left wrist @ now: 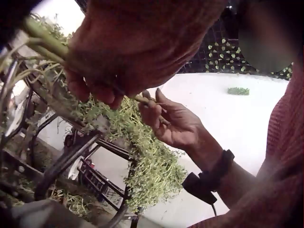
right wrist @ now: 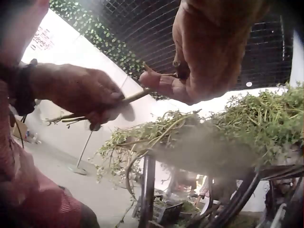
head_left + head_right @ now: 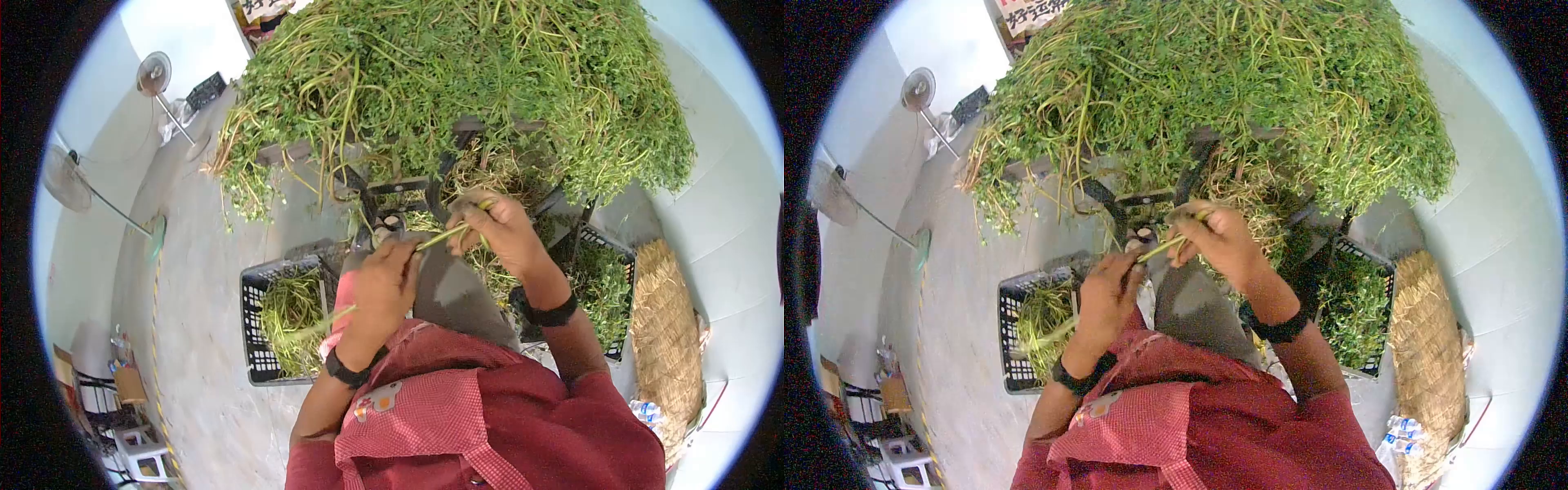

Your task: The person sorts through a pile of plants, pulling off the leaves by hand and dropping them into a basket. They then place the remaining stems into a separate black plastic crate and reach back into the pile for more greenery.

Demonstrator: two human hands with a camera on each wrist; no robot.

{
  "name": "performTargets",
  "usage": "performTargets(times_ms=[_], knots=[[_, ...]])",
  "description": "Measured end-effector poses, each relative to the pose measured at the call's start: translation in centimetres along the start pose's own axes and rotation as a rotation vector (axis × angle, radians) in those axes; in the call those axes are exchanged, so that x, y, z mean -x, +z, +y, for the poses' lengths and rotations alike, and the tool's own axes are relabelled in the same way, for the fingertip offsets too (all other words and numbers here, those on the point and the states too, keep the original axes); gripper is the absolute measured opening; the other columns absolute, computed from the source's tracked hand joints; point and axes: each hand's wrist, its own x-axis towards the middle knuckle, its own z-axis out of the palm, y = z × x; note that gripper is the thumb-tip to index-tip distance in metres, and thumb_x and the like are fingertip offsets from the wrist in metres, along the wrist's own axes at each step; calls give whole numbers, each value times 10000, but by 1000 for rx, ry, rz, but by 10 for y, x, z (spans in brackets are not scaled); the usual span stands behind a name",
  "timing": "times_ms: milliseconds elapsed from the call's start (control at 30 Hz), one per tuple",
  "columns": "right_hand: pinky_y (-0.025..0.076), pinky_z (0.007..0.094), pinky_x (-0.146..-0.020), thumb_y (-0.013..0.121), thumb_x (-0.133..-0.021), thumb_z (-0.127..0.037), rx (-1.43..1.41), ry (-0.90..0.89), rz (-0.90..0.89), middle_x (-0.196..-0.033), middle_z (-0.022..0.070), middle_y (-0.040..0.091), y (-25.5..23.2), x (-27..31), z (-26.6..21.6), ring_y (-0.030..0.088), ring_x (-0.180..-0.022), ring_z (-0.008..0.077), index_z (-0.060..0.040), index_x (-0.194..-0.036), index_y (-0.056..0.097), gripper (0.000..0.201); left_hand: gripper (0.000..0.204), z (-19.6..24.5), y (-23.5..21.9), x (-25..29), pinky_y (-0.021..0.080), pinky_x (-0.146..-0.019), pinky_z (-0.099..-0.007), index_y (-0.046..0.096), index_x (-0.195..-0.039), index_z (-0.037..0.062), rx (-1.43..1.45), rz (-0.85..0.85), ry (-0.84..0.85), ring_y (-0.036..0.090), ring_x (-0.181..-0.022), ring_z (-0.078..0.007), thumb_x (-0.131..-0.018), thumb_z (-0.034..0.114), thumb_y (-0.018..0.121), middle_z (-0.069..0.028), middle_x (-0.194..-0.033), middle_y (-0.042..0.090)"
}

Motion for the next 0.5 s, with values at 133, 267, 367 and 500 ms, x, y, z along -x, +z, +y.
performTargets(times_ms=[133,267,367,500], knots=[[496,239,-590,476,-929,-137,-22,25,-20,-824,76,600,15,0,7,617,-692,143,16,-1040,514,193,230,8,4,-4,466,-641,-411,561,-1065,49,-1,-23,-29,573,-749,-362,-838,69,527,-171,-864,560],[492,240,-567,468,-935,-160,241,30,-117,-815,63,598,0,2,8,599,-667,101,8,-1047,515,207,243,11,-1,-3,472,-616,-407,551,-1071,62,-34,-63,45,576,-734,-356,-828,70,535,-162,-894,563],[489,243,-549,452,-943,-181,294,39,-81,-773,68,601,0,3,9,592,-625,108,9,-1055,512,228,264,10,5,-2,482,-587,-399,544,-1082,70,-160,-104,75,584,-712,-339,-818,77,546,-154,-924,566],[485,242,-540,437,-949,-204,284,37,-38,-708,60,592,-2,6,18,579,-582,110,11,-1052,514,251,229,7,11,-1,491,-573,-386,567,-1023,64,-210,-53,100,596,-697,-315,-798,104,578,-135,-914,572]])
